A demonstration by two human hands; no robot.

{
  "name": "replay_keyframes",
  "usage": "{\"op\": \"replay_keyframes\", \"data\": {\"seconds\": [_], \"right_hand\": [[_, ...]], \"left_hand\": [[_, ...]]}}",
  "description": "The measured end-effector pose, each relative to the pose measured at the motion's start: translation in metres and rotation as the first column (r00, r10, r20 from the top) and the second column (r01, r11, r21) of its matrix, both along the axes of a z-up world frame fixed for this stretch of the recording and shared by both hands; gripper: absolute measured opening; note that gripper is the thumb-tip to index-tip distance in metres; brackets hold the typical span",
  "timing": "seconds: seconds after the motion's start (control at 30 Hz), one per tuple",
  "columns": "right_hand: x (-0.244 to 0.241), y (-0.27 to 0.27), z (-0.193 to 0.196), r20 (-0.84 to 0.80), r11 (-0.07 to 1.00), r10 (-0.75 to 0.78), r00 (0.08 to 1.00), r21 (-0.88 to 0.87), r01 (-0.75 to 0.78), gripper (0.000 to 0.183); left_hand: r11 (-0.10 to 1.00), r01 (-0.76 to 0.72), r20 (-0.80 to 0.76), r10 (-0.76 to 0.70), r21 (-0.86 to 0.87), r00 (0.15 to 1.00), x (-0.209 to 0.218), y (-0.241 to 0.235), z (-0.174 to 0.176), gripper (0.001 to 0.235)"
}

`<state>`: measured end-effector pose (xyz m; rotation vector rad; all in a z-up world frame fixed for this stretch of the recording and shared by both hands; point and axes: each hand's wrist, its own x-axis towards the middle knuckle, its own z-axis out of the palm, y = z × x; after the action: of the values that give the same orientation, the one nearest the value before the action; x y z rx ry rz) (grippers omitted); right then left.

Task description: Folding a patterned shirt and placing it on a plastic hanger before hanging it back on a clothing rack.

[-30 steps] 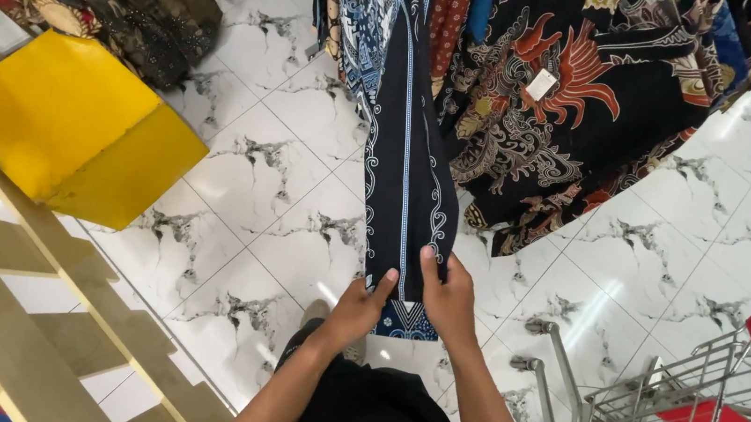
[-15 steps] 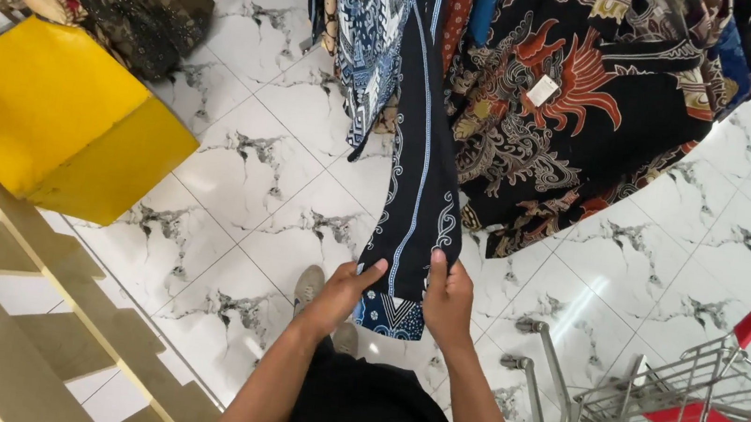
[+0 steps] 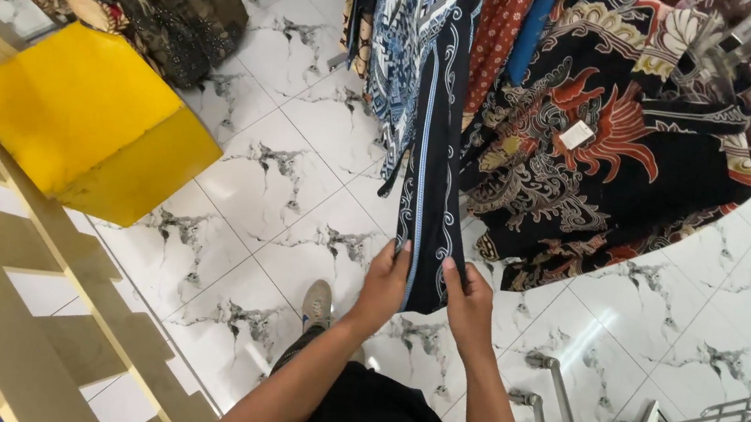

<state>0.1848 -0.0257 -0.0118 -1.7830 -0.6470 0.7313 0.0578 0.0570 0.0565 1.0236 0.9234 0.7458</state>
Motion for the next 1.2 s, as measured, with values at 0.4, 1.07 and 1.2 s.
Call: {"op": "replay_keyframes", "data": {"seconds": [0.4,1.07,1.2], "right_hand": [[-0.012,0.044,0.002,0.307,0.939,-0.345,0.887,0.133,0.318,0.055],[-0.023,0.063,0.016,-0.011,0.997,0.052,0.999,-0.065,-0.052,0.014],[-0.004,0.085,0.000,-0.114,0.997,-0.031,0.993,-0.074,0.023,0.008]], "left_hand": [[0.967,-0.162,-0.021,0.169,0.196,0.985,0.000,0.051,-0.059,0.038],[0.734,0.343,0.242,-0.246,-0.586,0.939,-0.006,0.159,-0.018,0.051],[0.819,0.224,-0.013,-0.272,-0.528,0.962,-0.008,0.164,-0.012,0.053]]}}
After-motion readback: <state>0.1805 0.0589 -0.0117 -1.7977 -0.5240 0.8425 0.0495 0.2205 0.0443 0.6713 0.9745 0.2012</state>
